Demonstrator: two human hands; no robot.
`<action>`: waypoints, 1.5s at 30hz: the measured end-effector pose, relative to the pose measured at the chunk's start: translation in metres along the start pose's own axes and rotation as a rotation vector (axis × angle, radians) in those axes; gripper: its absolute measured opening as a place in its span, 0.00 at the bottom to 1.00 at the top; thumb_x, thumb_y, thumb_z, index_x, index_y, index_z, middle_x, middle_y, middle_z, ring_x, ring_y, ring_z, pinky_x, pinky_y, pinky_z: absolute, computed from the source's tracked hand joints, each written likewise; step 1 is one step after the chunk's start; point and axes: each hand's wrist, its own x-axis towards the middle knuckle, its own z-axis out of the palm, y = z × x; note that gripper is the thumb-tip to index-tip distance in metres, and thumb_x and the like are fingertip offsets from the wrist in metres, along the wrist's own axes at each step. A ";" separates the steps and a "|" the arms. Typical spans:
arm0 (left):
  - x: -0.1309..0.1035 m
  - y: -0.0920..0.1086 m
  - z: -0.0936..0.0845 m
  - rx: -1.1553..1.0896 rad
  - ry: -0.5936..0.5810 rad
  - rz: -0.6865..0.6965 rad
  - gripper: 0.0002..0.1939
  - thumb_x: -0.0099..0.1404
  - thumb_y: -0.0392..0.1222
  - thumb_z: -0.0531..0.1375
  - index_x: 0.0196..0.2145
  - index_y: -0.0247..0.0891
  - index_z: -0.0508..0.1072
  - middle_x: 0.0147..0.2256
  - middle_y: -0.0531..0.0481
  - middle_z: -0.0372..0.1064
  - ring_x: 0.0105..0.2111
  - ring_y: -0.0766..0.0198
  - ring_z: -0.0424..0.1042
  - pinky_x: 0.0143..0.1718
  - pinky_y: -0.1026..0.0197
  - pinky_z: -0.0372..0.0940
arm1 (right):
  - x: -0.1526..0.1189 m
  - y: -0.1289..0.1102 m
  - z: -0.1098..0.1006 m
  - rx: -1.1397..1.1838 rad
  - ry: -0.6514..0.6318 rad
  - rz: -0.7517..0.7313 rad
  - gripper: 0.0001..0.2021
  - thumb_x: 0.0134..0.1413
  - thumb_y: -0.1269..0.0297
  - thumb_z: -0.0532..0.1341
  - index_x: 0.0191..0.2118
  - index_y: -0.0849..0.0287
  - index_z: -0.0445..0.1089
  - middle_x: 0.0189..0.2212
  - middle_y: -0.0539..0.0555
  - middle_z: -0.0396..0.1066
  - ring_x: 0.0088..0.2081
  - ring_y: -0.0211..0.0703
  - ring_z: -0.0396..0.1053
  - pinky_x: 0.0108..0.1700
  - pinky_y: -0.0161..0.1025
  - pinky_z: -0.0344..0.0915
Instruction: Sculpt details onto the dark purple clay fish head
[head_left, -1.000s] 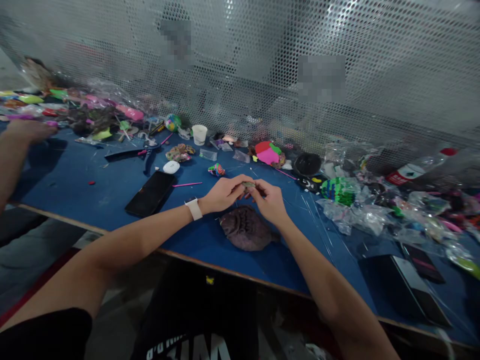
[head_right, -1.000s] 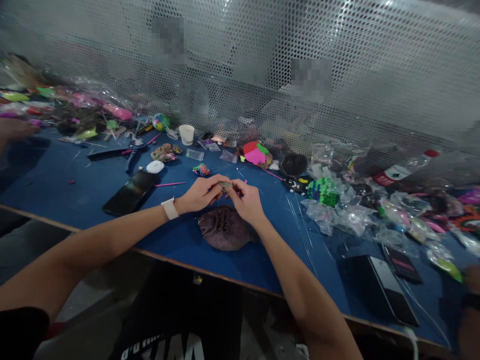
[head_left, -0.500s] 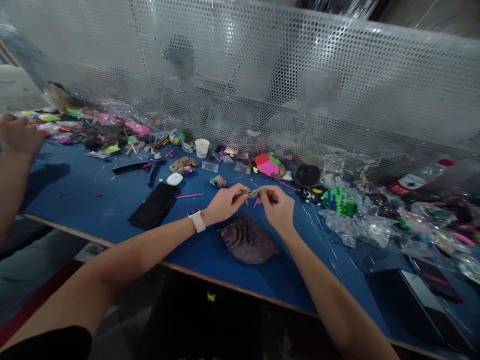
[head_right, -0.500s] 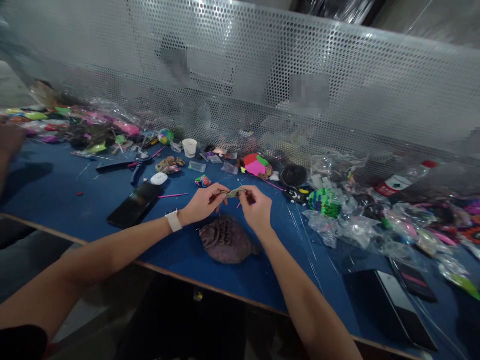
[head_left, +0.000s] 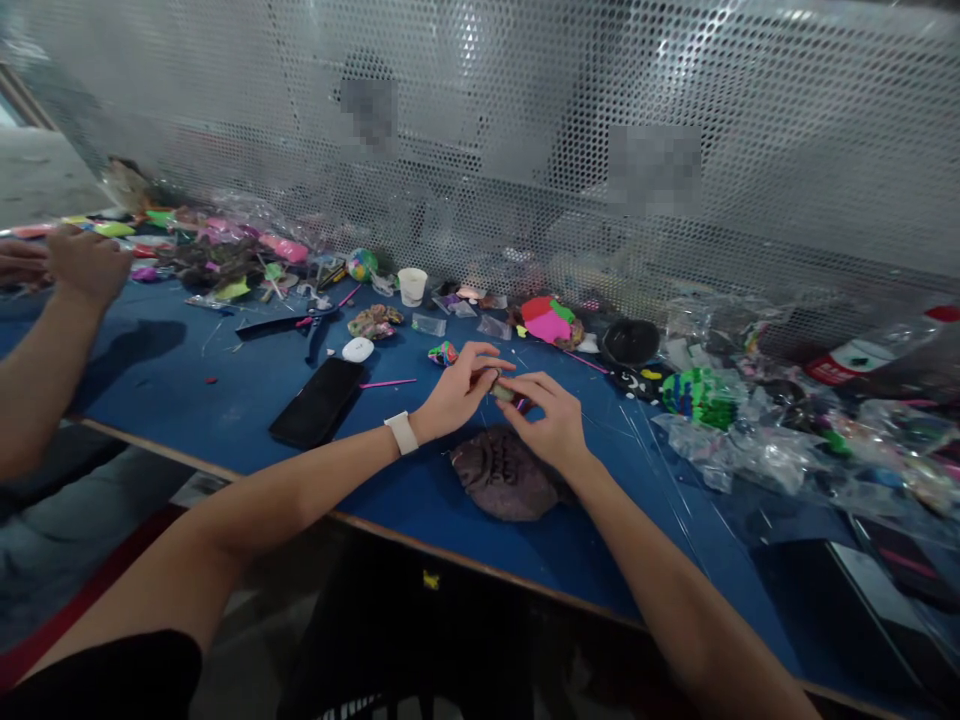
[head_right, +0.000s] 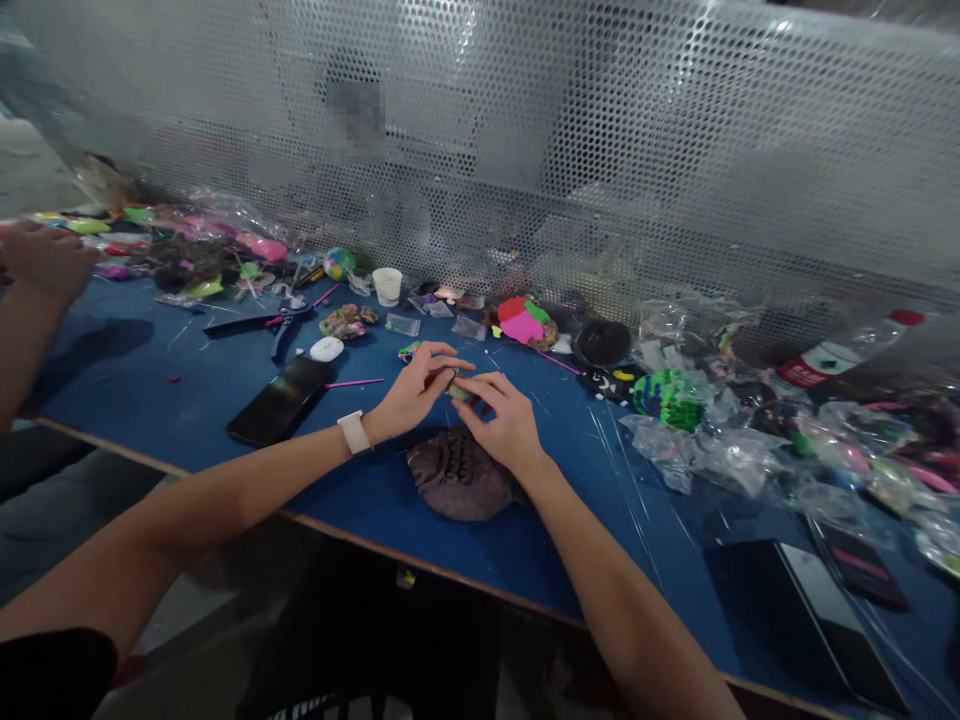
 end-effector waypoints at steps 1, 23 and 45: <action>0.000 0.001 0.000 -0.020 0.019 -0.027 0.17 0.85 0.53 0.59 0.59 0.39 0.74 0.59 0.37 0.83 0.54 0.56 0.85 0.53 0.56 0.80 | 0.000 0.000 -0.001 0.012 0.008 -0.011 0.10 0.74 0.60 0.71 0.56 0.48 0.86 0.47 0.55 0.86 0.34 0.44 0.81 0.40 0.44 0.84; 0.000 0.000 -0.005 0.366 0.021 0.354 0.12 0.87 0.44 0.58 0.53 0.37 0.81 0.45 0.41 0.81 0.43 0.59 0.80 0.47 0.57 0.75 | 0.004 -0.009 0.000 0.241 0.173 0.242 0.14 0.72 0.48 0.73 0.49 0.51 0.85 0.41 0.55 0.86 0.35 0.47 0.83 0.34 0.44 0.78; 0.001 0.007 -0.004 0.033 -0.022 0.059 0.08 0.81 0.46 0.63 0.48 0.41 0.68 0.38 0.51 0.77 0.34 0.66 0.75 0.39 0.63 0.70 | 0.006 -0.018 -0.003 0.425 -0.088 0.382 0.23 0.73 0.36 0.68 0.40 0.52 0.75 0.34 0.52 0.79 0.30 0.45 0.80 0.32 0.43 0.79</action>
